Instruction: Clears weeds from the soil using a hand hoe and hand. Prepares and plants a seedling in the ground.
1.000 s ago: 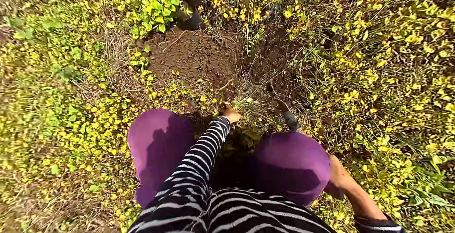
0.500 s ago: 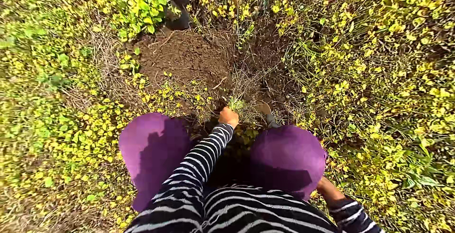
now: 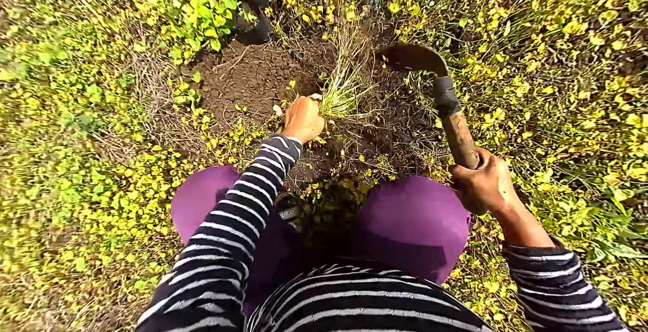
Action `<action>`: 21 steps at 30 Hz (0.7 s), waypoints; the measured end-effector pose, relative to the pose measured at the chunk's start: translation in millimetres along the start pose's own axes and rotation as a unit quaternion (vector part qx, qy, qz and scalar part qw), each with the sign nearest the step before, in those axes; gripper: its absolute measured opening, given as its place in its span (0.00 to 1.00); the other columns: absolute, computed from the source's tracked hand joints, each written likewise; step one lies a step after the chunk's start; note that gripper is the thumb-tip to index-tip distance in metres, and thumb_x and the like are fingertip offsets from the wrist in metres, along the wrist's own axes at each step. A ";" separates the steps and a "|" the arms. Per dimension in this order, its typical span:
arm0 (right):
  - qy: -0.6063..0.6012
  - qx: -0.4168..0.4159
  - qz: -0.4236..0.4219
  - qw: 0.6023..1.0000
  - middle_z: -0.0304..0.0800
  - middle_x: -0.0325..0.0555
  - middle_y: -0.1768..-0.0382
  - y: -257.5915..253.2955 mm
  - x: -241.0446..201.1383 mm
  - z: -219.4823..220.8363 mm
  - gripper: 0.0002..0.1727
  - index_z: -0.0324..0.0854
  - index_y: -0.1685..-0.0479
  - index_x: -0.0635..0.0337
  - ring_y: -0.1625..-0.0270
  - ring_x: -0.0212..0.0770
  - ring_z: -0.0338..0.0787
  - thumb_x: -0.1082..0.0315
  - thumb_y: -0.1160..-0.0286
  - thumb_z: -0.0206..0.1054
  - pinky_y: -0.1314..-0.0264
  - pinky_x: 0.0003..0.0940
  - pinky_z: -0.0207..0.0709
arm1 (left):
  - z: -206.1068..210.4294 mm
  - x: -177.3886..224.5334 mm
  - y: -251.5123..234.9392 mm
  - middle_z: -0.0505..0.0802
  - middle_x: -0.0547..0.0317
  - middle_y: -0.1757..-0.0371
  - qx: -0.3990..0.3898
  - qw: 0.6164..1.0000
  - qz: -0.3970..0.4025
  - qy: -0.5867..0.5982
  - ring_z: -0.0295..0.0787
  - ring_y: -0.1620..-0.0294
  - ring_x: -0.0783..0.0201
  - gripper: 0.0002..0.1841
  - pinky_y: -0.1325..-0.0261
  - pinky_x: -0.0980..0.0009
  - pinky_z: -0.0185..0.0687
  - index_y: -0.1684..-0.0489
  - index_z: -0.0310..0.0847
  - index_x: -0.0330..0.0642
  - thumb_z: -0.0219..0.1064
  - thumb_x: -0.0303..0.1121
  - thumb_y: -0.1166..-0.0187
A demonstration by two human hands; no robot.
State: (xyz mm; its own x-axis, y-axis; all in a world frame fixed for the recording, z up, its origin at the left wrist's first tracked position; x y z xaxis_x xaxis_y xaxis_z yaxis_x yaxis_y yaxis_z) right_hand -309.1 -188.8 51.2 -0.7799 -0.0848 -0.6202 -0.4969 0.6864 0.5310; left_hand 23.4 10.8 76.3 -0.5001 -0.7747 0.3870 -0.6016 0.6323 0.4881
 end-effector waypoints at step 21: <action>-0.181 0.157 0.015 0.971 0.87 0.47 0.58 5.4 -10.6 -33.6 0.25 0.72 0.30 0.63 0.67 0.38 0.91 0.65 0.25 0.69 0.60 0.40 0.89 | 151.1 12.5 -26.8 0.90 0.33 0.34 0.112 0.942 -0.177 0.261 0.86 0.29 0.38 0.32 0.24 0.39 0.75 0.25 0.79 0.35 0.81 0.29 0.34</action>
State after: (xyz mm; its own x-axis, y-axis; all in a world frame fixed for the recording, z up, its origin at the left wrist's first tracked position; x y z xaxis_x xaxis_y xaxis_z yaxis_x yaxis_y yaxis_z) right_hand -316.2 -208.5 80.1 -0.5786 0.1590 -0.7999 -0.2921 0.8754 0.3852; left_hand -60.9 -14.2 -50.2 0.0954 -0.8007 0.5915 -0.8186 0.2750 0.5043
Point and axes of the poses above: each hand's wrist, its own y-axis away from the middle knuckle, its own z-axis out of the palm, x = y × z, the point moved 2 cm from there along -y, towards the middle knuckle
